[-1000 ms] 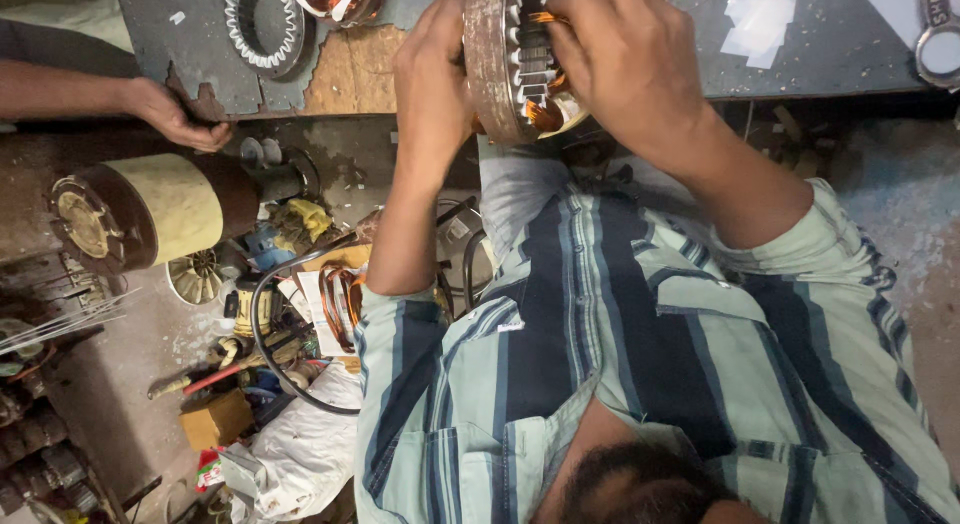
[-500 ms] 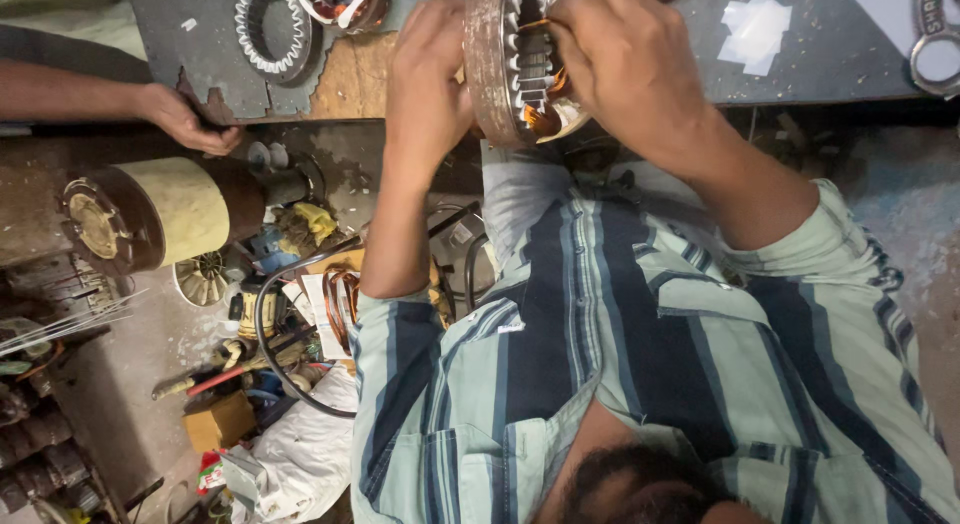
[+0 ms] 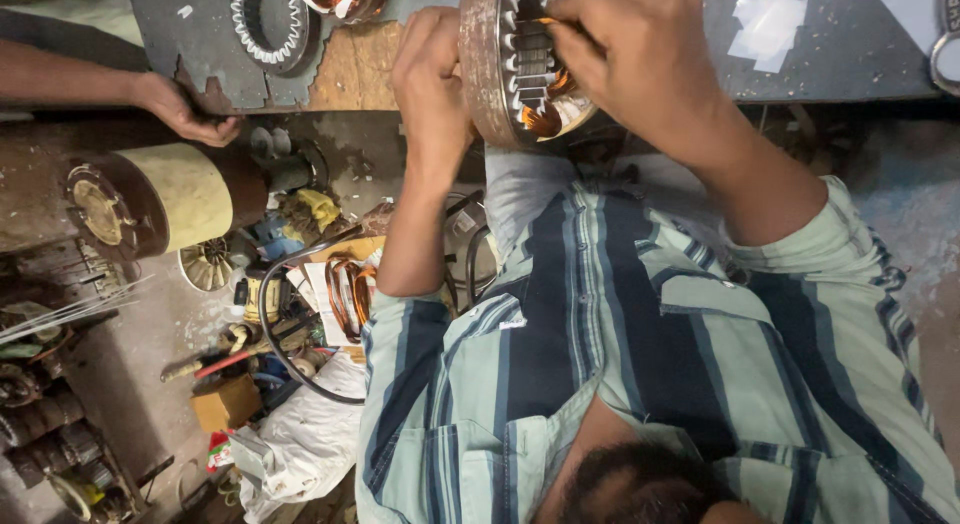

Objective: The person winds copper wire around a motor stator core, threading the wire through slots and securing it with white insulating tape. The person repeatedly rotates the stator and adjusts the wire placement by hand.

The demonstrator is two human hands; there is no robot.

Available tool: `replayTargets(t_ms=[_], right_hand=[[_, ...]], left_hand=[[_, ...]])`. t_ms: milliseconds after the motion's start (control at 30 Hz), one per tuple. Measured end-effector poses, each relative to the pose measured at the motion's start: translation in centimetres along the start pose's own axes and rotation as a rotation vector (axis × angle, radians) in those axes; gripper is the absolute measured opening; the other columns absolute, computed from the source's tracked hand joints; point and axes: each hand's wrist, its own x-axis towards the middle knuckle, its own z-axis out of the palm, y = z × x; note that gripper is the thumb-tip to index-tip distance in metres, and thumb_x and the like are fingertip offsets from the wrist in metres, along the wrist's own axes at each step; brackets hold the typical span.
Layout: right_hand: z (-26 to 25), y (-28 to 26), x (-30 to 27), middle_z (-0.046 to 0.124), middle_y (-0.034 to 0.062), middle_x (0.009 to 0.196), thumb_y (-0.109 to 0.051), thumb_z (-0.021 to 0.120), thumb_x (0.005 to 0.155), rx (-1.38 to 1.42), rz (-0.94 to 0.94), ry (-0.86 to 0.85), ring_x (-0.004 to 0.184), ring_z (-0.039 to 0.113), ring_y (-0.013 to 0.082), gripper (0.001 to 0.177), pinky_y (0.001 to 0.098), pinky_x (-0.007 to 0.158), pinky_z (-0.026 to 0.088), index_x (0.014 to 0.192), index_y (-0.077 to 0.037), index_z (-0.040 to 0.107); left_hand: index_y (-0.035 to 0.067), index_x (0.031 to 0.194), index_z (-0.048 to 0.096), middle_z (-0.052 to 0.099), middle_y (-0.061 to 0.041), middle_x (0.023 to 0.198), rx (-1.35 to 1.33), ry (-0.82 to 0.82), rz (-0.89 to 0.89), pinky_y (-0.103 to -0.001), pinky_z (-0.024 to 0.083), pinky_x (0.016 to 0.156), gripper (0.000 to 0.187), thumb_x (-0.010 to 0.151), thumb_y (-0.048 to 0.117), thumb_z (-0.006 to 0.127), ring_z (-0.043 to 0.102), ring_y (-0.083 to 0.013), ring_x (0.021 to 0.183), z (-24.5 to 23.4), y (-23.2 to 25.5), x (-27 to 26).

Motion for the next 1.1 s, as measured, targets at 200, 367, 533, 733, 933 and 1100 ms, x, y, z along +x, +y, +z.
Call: replayTargets(t_ms=[200, 367, 533, 733, 933, 1100], right_hand=[[0.1, -0.4, 0.1, 0.07, 0.0129, 0.098, 0.0, 0.074, 0.096, -0.003, 0.051, 0.001, 0.095, 0.068, 0.0298, 0.009, 0.0408, 0.082, 0.052, 0.104, 0.002, 0.072], [-0.2, -0.4, 0.5, 0.068, 0.0132, 0.095, -0.003, 0.078, 0.098, -0.039, 0.021, -0.042, 0.092, 0.067, 0.0306, 0.01, 0.0418, 0.081, 0.052, 0.104, 0.0, 0.07], [-0.5, -0.6, 0.7, 0.069, 0.0135, 0.102, -0.002, 0.076, 0.101, 0.031, 0.046, -0.025, 0.089, 0.068, 0.0314, 0.01, 0.0421, 0.078, 0.053, 0.108, -0.002, 0.069], [0.1, -1.1, 0.4, 0.066, 0.0144, 0.1, -0.002, 0.075, 0.101, -0.056, 0.021, -0.011, 0.094, 0.067, 0.0332, 0.01, 0.0426, 0.083, 0.054, 0.106, 0.0, 0.067], [-0.2, -0.8, 0.1, 0.067, 0.0121, 0.102, -0.001, 0.071, 0.099, -0.006, 0.015, -0.011, 0.092, 0.068, 0.0311, 0.011, 0.0402, 0.08, 0.055, 0.109, -0.001, 0.068], [-0.1, -0.7, 0.6, 0.068, 0.013, 0.099, -0.001, 0.075, 0.097, 0.0, 0.033, -0.022, 0.088, 0.069, 0.0305, 0.01, 0.0393, 0.078, 0.054, 0.106, -0.001, 0.071]], left_hand=[[-0.001, 0.111, 0.071, 0.064, -0.018, 0.112, 0.036, -0.191, 0.254, -0.043, 0.049, 0.091, 0.024, 0.087, 0.001, 0.073, 0.06, -0.0354, 0.106, -1.6, 0.4, 0.8], [-0.003, 0.1, 0.069, 0.06, -0.015, 0.1, 0.139, -0.069, 0.091, -0.043, 0.05, 0.089, 0.017, 0.085, 0.001, 0.072, 0.06, -0.0344, 0.101, -0.6, -0.1, -0.2], [0.0, 0.099, 0.071, 0.063, -0.012, 0.102, 0.152, -0.06, 0.207, -0.041, 0.05, 0.085, 0.014, 0.086, 0.003, 0.073, 0.06, -0.032, 0.098, -0.2, -0.5, -0.4], [0.0, 0.099, 0.071, 0.064, -0.011, 0.099, 0.138, 0.005, 0.08, -0.04, 0.052, 0.086, 0.014, 0.086, 0.001, 0.071, 0.062, -0.0298, 0.099, 0.3, -0.9, -0.7], [-0.001, 0.104, 0.067, 0.063, -0.015, 0.102, 0.087, -0.001, 0.098, -0.041, 0.051, 0.087, 0.013, 0.091, -0.002, 0.065, 0.061, -0.0327, 0.1, 0.6, -1.1, -1.1], [-0.002, 0.106, 0.073, 0.061, -0.014, 0.088, -0.043, 0.003, -0.188, -0.039, 0.051, 0.079, 0.022, 0.085, -0.002, 0.067, 0.064, -0.0286, 0.087, 0.4, -1.0, -0.4]])
